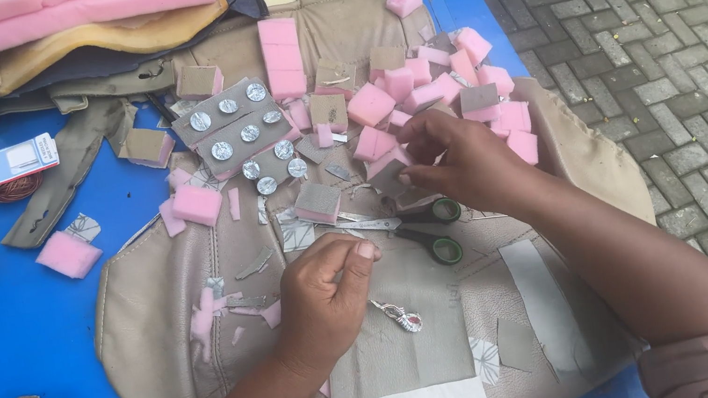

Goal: Cutting pink foam into small pieces and attaching them to a leather material using scissors

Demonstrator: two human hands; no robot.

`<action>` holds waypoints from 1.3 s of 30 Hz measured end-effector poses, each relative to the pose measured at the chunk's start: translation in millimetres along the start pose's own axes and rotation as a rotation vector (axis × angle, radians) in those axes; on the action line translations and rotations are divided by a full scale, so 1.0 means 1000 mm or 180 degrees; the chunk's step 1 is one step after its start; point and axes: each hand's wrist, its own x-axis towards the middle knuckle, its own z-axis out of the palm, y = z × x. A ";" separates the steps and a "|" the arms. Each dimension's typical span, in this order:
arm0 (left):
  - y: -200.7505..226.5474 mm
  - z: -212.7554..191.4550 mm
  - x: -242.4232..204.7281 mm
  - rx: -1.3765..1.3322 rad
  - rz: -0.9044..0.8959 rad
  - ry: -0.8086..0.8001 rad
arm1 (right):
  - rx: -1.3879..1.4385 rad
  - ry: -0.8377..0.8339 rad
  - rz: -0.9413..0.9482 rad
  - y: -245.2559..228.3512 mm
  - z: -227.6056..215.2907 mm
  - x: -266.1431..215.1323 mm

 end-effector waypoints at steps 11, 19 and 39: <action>-0.005 -0.002 0.004 -0.0013 -0.0085 0.0047 | -0.0555 0.0111 -0.0647 -0.023 0.014 0.037; 0.000 -0.002 0.003 0.0008 -0.0149 -0.0044 | -0.2312 -0.0813 -0.0409 -0.025 -0.007 -0.012; -0.020 0.012 -0.006 -0.1789 -0.1347 0.0142 | 0.0623 0.0202 -0.2056 -0.038 0.021 -0.038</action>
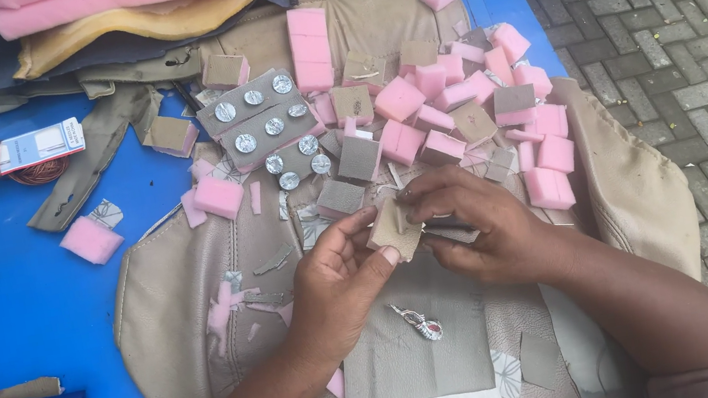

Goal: Cutting pink foam into small pieces and attaching them to a leather material using scissors

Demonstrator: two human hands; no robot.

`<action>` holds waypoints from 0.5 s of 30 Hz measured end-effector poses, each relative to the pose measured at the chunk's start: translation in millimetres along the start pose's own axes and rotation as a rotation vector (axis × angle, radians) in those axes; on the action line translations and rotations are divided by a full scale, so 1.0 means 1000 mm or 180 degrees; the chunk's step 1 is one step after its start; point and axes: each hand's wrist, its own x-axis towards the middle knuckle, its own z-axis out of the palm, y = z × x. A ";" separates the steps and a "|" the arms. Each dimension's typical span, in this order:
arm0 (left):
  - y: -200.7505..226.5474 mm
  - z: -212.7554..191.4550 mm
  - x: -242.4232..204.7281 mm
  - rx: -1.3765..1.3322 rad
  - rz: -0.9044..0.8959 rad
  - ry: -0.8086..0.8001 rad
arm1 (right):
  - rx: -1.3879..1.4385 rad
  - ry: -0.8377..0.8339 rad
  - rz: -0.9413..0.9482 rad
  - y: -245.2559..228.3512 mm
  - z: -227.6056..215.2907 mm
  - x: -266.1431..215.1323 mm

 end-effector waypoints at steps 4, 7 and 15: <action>-0.009 0.002 0.000 0.0204 0.0218 0.0041 | 0.0122 0.0258 0.0144 0.006 0.000 -0.002; -0.010 0.002 -0.003 0.0474 0.0338 -0.0030 | -0.0216 0.0390 0.0156 0.001 0.006 -0.001; -0.028 -0.007 0.000 0.0614 0.0469 0.0140 | 0.0117 0.0080 0.0099 0.006 0.004 -0.004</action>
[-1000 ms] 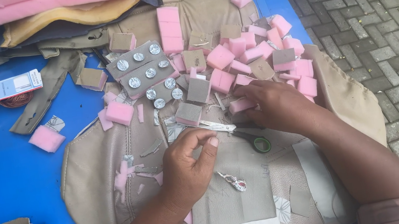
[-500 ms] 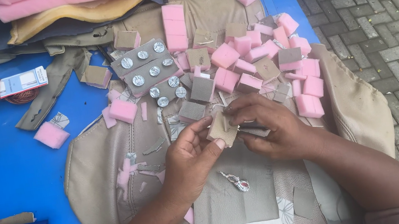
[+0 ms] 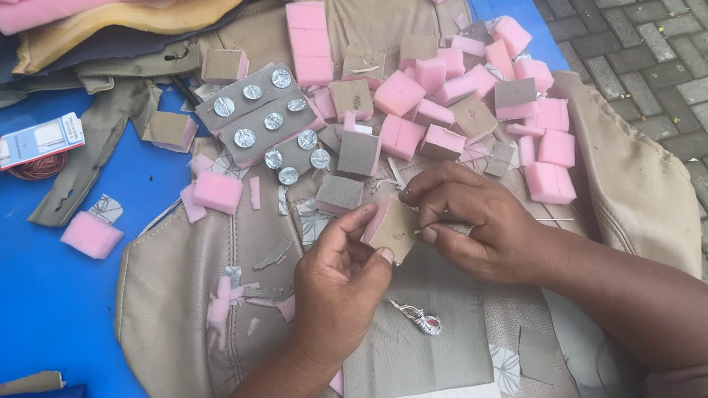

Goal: Cutting pink foam into small pieces and attaching them to a leather material using scissors

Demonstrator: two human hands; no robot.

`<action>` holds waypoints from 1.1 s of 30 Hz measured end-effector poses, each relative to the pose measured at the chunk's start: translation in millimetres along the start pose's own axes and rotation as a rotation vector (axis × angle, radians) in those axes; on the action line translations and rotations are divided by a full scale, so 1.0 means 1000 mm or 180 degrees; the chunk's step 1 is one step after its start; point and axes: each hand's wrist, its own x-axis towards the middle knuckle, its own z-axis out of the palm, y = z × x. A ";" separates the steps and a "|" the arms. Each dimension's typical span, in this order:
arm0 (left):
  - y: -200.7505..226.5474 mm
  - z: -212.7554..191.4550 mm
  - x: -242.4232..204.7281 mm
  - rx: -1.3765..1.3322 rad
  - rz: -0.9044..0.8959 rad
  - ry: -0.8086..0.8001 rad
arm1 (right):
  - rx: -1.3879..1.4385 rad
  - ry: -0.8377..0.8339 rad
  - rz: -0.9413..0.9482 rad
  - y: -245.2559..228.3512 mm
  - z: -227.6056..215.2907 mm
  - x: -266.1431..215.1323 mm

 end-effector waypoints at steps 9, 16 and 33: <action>0.028 0.009 0.000 0.0364 -0.0056 0.0251 | -0.0068 -0.0240 0.0219 0.017 -0.017 -0.008; 0.045 0.010 -0.005 0.0790 0.0306 0.0034 | 0.1238 -0.0497 0.0926 0.018 0.007 -0.024; 0.018 0.010 0.001 0.1005 0.0226 -0.0012 | -0.0966 -0.0700 0.2096 0.062 -0.024 0.042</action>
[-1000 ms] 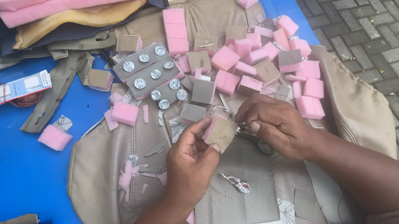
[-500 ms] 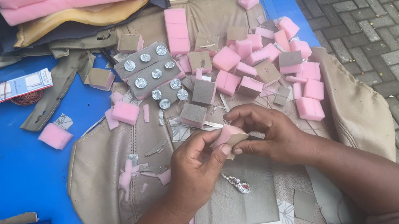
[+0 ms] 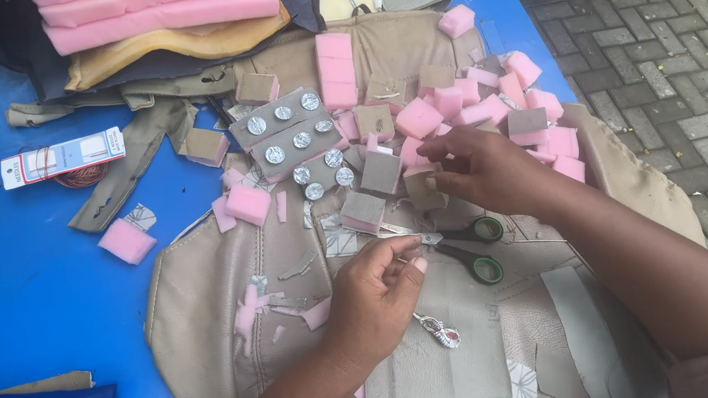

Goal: Cutting pink foam into small pieces and attaching them to a leather material using scissors

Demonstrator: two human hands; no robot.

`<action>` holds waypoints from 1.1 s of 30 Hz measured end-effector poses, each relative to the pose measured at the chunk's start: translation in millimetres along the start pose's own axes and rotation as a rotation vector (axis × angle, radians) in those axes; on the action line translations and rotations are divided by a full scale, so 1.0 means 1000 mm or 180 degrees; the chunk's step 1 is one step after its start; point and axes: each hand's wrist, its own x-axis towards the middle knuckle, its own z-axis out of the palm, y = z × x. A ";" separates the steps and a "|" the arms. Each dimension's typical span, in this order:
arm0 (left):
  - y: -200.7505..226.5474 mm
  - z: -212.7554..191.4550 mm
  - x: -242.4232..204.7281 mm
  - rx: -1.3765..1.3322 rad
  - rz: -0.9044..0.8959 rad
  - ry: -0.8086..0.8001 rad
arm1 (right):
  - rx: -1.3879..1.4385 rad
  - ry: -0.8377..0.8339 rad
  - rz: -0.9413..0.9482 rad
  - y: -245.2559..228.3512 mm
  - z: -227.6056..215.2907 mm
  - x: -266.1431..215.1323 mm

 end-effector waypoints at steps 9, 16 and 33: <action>0.000 0.003 0.005 0.0104 -0.0289 -0.0200 | -0.0154 0.0430 -0.0719 -0.096 0.045 0.140; 0.018 -0.003 0.007 0.0161 -0.0466 -0.0275 | -0.1276 0.0307 -0.0693 -0.124 0.101 0.243; 0.002 -0.010 0.015 -0.2058 -0.0377 0.0729 | 0.2642 -0.1424 -0.0705 -0.058 0.009 0.014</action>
